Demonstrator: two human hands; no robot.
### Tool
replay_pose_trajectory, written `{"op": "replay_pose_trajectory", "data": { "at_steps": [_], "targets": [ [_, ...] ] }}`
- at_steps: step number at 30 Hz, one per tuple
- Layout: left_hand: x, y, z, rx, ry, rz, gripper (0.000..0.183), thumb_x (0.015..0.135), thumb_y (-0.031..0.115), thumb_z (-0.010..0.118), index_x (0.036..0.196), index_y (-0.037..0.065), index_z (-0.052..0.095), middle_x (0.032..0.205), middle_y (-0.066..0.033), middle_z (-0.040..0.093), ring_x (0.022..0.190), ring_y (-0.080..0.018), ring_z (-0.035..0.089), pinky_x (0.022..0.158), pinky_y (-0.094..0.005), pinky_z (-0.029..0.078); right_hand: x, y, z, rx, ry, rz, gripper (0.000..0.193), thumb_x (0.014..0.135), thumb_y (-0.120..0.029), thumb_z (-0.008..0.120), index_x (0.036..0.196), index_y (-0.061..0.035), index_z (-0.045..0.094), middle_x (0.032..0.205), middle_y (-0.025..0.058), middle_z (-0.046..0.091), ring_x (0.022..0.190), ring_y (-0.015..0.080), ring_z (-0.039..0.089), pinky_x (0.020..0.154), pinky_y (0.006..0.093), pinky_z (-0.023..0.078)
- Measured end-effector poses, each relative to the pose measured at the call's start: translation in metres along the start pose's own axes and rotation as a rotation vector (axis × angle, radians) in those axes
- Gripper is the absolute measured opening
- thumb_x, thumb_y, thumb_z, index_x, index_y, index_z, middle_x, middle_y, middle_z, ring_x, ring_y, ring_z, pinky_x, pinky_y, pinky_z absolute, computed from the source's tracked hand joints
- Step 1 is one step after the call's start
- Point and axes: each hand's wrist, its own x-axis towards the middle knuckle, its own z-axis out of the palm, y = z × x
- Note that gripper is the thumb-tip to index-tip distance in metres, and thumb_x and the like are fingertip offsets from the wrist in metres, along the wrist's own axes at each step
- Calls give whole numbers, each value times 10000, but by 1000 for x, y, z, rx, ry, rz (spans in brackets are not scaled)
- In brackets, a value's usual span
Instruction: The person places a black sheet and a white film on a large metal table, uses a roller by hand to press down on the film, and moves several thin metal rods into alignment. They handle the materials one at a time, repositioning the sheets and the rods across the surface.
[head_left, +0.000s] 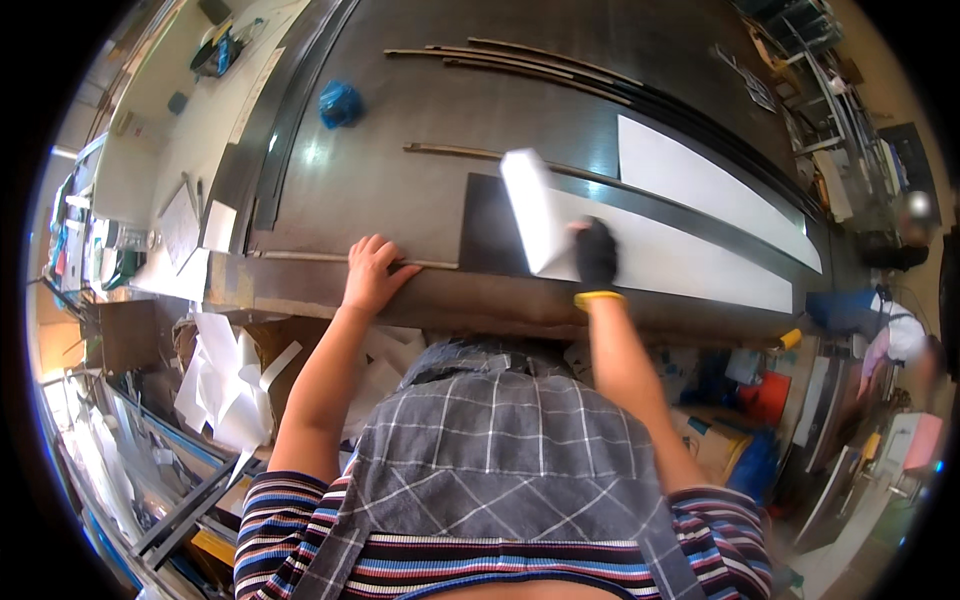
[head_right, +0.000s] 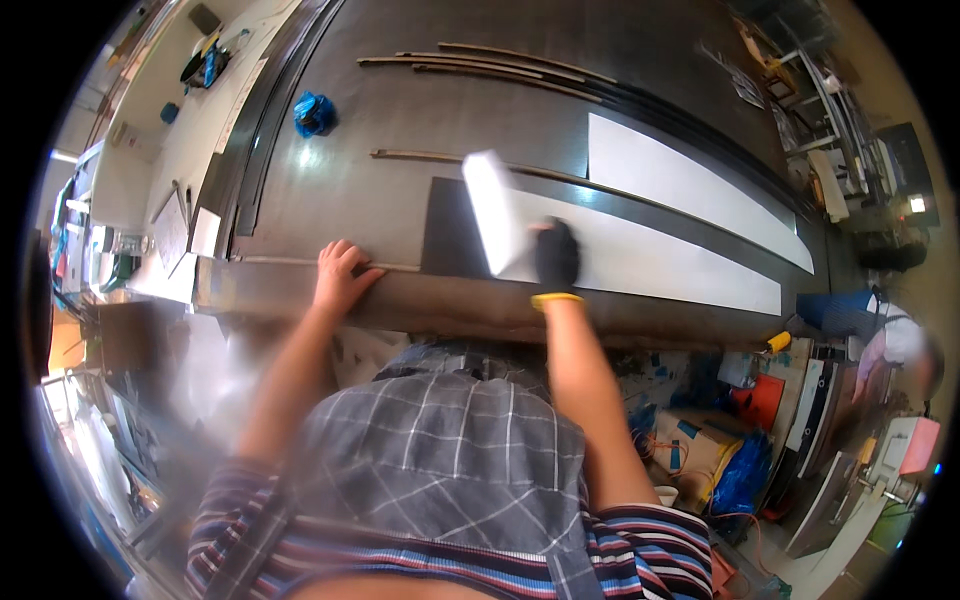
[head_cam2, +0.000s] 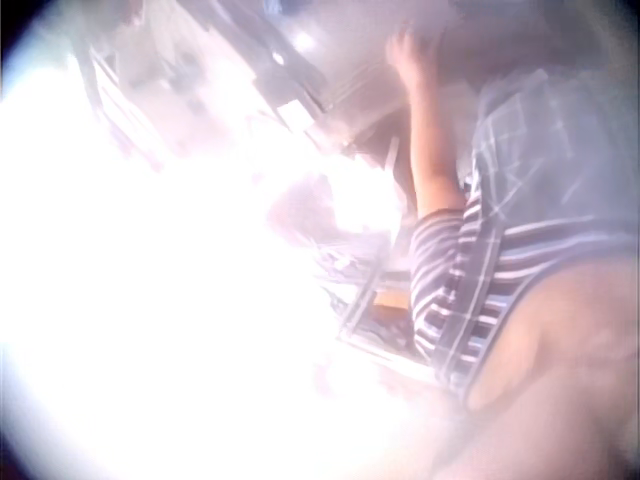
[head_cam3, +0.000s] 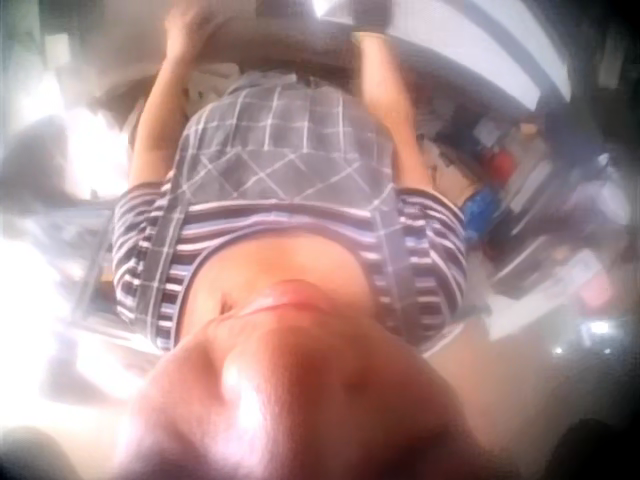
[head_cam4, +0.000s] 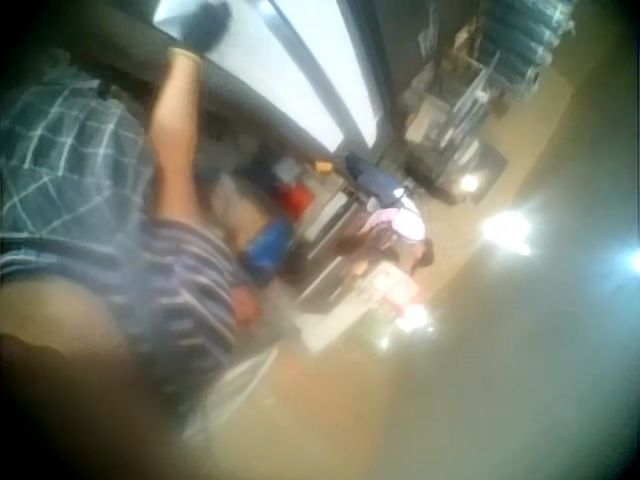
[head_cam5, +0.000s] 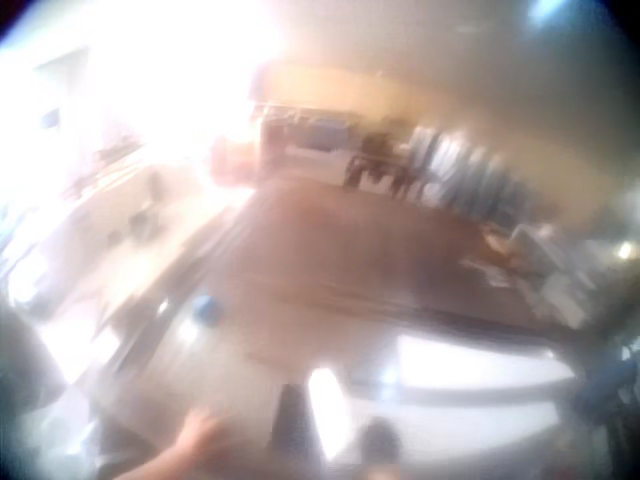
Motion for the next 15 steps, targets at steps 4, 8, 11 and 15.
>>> {"op": "replay_pose_trajectory", "data": {
  "at_steps": [4,8,11,15],
  "targets": [
    [-25,-32,-13,20,-37,-43,257,702,227,791,778,76,598,811,-86,545,854,-325,525,794,-433,421,5,248,-190,-572,235,162,305,951,-271,459,1074,-44,621,1085,188,642,1081,362,595,906,450,475],
    [-53,-47,13,261,-1,-22,259,741,204,763,914,65,629,954,-113,595,968,-347,535,879,-456,417,-81,406,-400,-879,129,568,291,869,-353,617,1036,-132,704,1063,111,687,942,272,674,787,409,544],
    [-18,52,43,52,29,-258,345,782,165,711,1097,59,616,1162,-142,593,1121,-357,510,978,-479,383,-74,401,-390,-748,264,479,299,899,-293,586,1115,-91,630,1091,144,640,1019,279,626,869,396,502],
    [71,212,105,-221,-115,284,246,798,202,697,1000,64,680,1117,-110,627,1172,-324,530,1008,-475,364,-33,345,-199,287,270,-68,330,940,-212,543,1219,-37,532,1129,187,578,1122,288,561,979,379,447]
  ]
}}
